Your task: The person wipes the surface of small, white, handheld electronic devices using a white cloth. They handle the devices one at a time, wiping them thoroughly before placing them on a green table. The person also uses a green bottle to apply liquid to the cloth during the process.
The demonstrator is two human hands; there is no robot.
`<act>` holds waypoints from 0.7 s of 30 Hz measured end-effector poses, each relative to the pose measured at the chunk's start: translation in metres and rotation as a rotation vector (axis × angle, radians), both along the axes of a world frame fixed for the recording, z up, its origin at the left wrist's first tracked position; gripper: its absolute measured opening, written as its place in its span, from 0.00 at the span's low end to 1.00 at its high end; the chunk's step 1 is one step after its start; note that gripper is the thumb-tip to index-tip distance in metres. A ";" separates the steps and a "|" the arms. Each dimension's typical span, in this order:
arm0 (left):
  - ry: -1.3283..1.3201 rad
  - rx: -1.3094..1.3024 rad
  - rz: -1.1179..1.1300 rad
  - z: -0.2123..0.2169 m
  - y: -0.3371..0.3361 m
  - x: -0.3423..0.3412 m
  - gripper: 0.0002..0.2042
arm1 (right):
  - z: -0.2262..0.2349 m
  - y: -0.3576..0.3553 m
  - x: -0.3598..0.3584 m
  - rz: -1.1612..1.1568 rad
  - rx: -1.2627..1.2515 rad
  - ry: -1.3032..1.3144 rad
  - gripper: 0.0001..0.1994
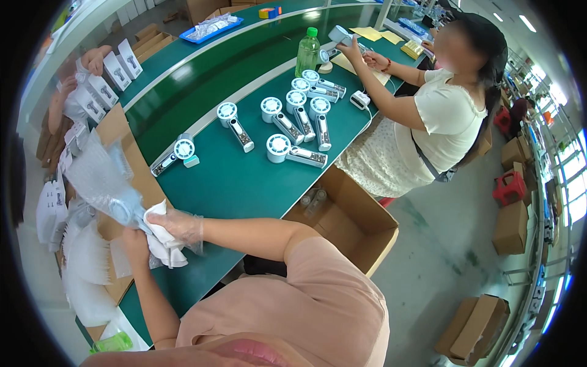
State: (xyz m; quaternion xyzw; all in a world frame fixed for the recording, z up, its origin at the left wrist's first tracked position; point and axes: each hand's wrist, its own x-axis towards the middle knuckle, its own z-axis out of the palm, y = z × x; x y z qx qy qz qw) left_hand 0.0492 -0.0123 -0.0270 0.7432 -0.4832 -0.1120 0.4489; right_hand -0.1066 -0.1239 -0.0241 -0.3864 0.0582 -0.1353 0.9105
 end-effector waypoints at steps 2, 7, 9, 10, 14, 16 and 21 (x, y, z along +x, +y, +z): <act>0.023 0.077 -0.014 -0.022 0.003 0.000 0.11 | -0.003 -0.001 0.006 -0.067 0.023 0.013 0.17; 0.195 -0.308 0.255 0.017 -0.012 -0.034 0.08 | 0.018 -0.001 0.001 -0.068 0.006 0.137 0.16; -0.046 -0.192 0.306 0.022 -0.008 -0.030 0.06 | -0.001 -0.001 0.012 -0.043 0.030 0.164 0.16; -0.162 -0.127 0.270 0.029 -0.009 -0.032 0.06 | -0.013 -0.002 0.017 -0.025 0.020 0.196 0.16; -0.416 -0.011 0.067 0.018 -0.011 -0.041 0.06 | -0.010 -0.007 0.015 0.045 0.082 0.174 0.16; -0.312 -0.078 0.068 0.022 -0.013 -0.035 0.05 | 0.002 -0.014 0.005 0.070 0.040 0.113 0.19; 0.282 -0.153 0.047 0.088 -0.007 -0.050 0.04 | 0.042 -0.029 -0.035 0.063 -0.371 -0.106 0.29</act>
